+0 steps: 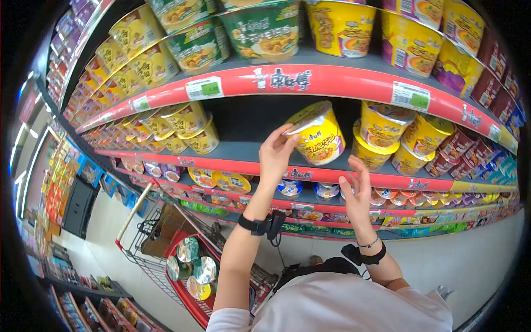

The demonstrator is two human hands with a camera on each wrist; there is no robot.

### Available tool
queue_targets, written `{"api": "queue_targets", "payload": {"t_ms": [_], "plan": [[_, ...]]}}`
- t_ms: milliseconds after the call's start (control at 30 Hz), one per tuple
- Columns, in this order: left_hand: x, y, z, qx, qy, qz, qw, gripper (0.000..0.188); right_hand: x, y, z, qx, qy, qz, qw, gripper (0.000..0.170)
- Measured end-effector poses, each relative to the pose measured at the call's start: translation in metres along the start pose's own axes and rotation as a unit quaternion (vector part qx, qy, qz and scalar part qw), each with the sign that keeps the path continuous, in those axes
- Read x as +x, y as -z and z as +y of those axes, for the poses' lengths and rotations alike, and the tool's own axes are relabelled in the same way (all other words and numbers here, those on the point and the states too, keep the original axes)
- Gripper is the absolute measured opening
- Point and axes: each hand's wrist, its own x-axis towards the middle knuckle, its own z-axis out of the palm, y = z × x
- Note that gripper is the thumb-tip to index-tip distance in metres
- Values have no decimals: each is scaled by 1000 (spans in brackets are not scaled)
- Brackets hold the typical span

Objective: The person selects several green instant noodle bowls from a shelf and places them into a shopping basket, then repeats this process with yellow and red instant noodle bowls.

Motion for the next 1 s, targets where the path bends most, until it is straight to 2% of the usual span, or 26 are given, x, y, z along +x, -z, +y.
{"api": "queue_targets", "payload": {"t_ms": [33, 100, 167, 233, 300, 367, 400, 433, 467, 500, 567, 600, 633, 667, 700, 733, 800, 867, 900, 967, 1000], "plan": [[-8, 8, 11, 2, 0, 12, 1000, 39, 2, -4, -1, -24, 31, 11, 999, 43], [-27, 29, 28, 27, 72, 33, 996, 40, 4, -15, -8, -42, 59, 2, 997, 43], [-51, 43, 49, -15, 91, 86, 992, 41, 4, -31, -20, 76, 22, -40, 996, 45], [-75, 63, 65, 114, 82, 118, 983, 40, 1, -49, -18, 73, 22, -112, 991, 51], [-99, 88, 66, 126, 66, 175, 974, 39, -8, -72, -5, 177, -67, -178, 966, 55], [-128, 111, 79, 284, 42, 229, 930, 37, -19, -95, 9, 191, -92, -224, 951, 57], [-144, 126, 75, 328, 15, 258, 909, 36, -23, -106, 15, 184, -104, -270, 940, 56], [-160, 136, 84, 335, 23, 292, 896, 36, -29, -120, 17, 177, -114, -316, 925, 56], [-179, 142, 97, 370, 62, 290, 880, 33, -36, -134, 7, 139, -90, -327, 931, 43], [-198, 147, 107, 404, 106, 289, 862, 31, -43, -148, 10, 147, -97, -363, 915, 43], [-246, 170, 104, 403, 131, 334, 841, 31, -61, -177, 21, 165, -105, -441, 876, 30], [-272, 177, 100, 418, 133, 334, 834, 31, -72, -187, 24, 177, -139, -488, 843, 36], [-298, 181, 92, 433, 134, 330, 828, 32, -86, -200, 34, 173, -104, -536, 820, 39], [-327, 184, 70, 369, 154, 367, 840, 36, -102, -210, 41, 170, -122, -584, 784, 41], [-349, 179, 67, 408, 171, 383, 811, 42, -121, -219, 48, 166, -139, -627, 748, 43], [-368, 174, 66, 411, 199, 409, 790, 44, -140, -228, 58, 169, -140, -638, 738, 43], [-404, 168, 55, 413, 227, 439, 765, 45, -177, -243, 76, 106, -193, -749, 625, 47], [-433, 177, 29, 380, 224, 550, 710, 49, -205, -253, 71, 92, -163, -777, 601, 48], [-442, 187, 17, 380, 225, 552, 707, 49, -217, -256, 67, 74, -134, -799, 581, 49], [-460, 210, -8, 424, 205, 620, 627, 51, -233, -263, 55, 89, -119, -805, 575, 51], [-464, 225, -21, 445, 188, 634, 604, 50, -239, -267, 51, 86, -105, -815, 563, 51]]}}
